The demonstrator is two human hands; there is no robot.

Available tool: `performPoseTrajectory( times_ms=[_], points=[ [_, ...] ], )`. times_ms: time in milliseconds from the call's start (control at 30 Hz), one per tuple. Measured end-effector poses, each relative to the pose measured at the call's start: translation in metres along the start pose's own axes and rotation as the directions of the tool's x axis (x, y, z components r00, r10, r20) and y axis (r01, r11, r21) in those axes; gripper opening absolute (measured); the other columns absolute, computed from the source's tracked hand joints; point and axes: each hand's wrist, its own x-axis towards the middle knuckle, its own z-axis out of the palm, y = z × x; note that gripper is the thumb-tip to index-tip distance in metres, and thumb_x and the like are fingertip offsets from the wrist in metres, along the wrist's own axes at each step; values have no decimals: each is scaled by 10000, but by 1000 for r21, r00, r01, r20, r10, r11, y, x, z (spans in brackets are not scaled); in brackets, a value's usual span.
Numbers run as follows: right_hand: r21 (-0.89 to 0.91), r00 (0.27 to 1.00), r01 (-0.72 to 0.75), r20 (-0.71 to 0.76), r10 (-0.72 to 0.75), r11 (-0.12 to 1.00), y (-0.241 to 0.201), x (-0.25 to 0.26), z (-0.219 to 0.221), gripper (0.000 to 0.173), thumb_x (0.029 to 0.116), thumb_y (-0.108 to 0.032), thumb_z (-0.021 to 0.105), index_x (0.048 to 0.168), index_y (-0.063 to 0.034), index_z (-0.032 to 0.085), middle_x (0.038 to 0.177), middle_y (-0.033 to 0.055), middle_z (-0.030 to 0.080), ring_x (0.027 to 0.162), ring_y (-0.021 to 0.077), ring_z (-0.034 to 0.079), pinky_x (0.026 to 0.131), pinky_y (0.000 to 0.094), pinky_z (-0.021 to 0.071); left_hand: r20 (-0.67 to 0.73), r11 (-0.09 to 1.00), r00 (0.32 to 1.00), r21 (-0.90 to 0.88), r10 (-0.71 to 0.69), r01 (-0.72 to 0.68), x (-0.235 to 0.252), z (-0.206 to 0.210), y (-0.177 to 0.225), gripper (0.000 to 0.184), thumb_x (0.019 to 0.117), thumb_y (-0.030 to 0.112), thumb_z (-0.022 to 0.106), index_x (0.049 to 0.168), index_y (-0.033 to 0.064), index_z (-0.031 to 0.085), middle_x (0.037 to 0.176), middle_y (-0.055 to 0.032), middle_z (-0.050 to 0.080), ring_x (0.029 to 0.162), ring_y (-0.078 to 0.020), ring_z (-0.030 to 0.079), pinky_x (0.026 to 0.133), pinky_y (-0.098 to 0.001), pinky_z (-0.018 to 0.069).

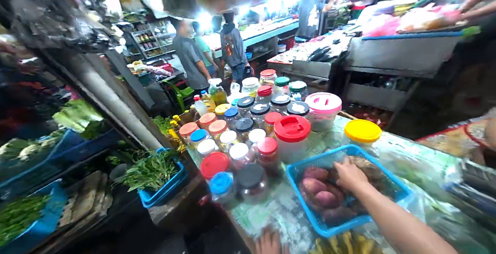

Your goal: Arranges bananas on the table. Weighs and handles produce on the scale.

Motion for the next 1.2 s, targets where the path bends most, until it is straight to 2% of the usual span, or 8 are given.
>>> performPoseTrajectory(
  times_ms=[100, 300, 500, 600, 700, 867, 1033, 1200],
  points=[
    [125, 983, 70, -178, -47, 990, 4, -55, -35, 590, 938, -241, 711, 1480, -93, 530, 1544, 316, 384, 1310, 506, 514, 989, 644, 507, -71, 998, 996, 35, 47, -44, -5, 6, -6, 522, 964, 494, 514, 1330, 166, 691, 1501, -148, 546, 1422, -388, 464, 1160, -652, 325],
    [478, 711, -252, -498, 496, 841, 117, -252, -68, 781, 762, -270, 881, 1468, -228, 549, 1465, 240, 442, 1008, 378, 670, 757, 543, 612, 22, 988, 988, -1, 154, -154, -2, 4, 6, 554, 1023, 447, 478, 1407, 68, 606, 1547, -235, 460, 1446, -446, 411, 1171, -684, 260],
    [536, 470, -601, -364, 804, 593, 225, -354, -39, 554, 916, -398, 721, 1408, -167, 613, 1495, 280, 432, 1167, 481, 597, 914, 661, 524, 26, 993, 993, 11, 118, -118, -3, 11, 10, 556, 1018, 451, 454, 1407, 84, 605, 1563, -213, 448, 1470, -425, 383, 1184, -657, 249],
    [364, 501, -718, -322, 803, 593, 229, -365, -51, 456, 997, -425, 621, 1385, -187, 648, 1480, 290, 469, 1185, 519, 585, 906, 706, 492, 32, 995, 994, 13, 101, -101, -4, 8, 10, 574, 1011, 466, 446, 1399, 79, 615, 1548, -239, 456, 1451, -451, 400, 1166, -678, 265],
    [242, 591, -697, -338, 732, 675, 190, -339, -83, 481, 959, -360, 710, 1331, -57, 667, 1537, 332, 390, 1311, 600, 434, 994, 782, 359, 17, 995, 996, 44, 85, -86, -2, 12, 11, 586, 1002, 485, 408, 1394, 107, 625, 1550, -199, 472, 1454, -421, 409, 1173, -653, 274],
    [371, 932, -317, -48, 359, 873, 144, -185, -61, 647, 892, -181, 752, 1494, -148, 518, 1569, 211, 402, 1334, 462, 496, 1031, 661, 458, -22, 996, 996, 32, 82, -81, -2, 16, 11, 585, 991, 493, 403, 1381, 126, 638, 1545, -177, 486, 1450, -410, 420, 1168, -649, 279],
    [437, 934, -25, -311, 178, 899, 99, -57, -28, 417, 948, -89, 640, 1365, -101, 626, 1434, 183, 563, 1273, 384, 583, 1029, 592, 503, -39, 996, 996, 36, 77, -76, 0, 19, 8, 587, 980, 514, 392, 1359, 156, 662, 1532, -169, 503, 1442, -402, 431, 1154, -655, 298],
    [-194, 991, -31, -133, 5, 980, 80, 16, 24, 814, 861, -184, 783, 1579, -158, 402, 1584, 340, 309, 1430, 552, 336, 1105, 732, 310, -54, 996, 995, 30, 82, -80, -1, 20, 7, 592, 973, 519, 394, 1342, 150, 674, 1526, -157, 514, 1442, -394, 434, 1166, -639, 291]
  ],
)
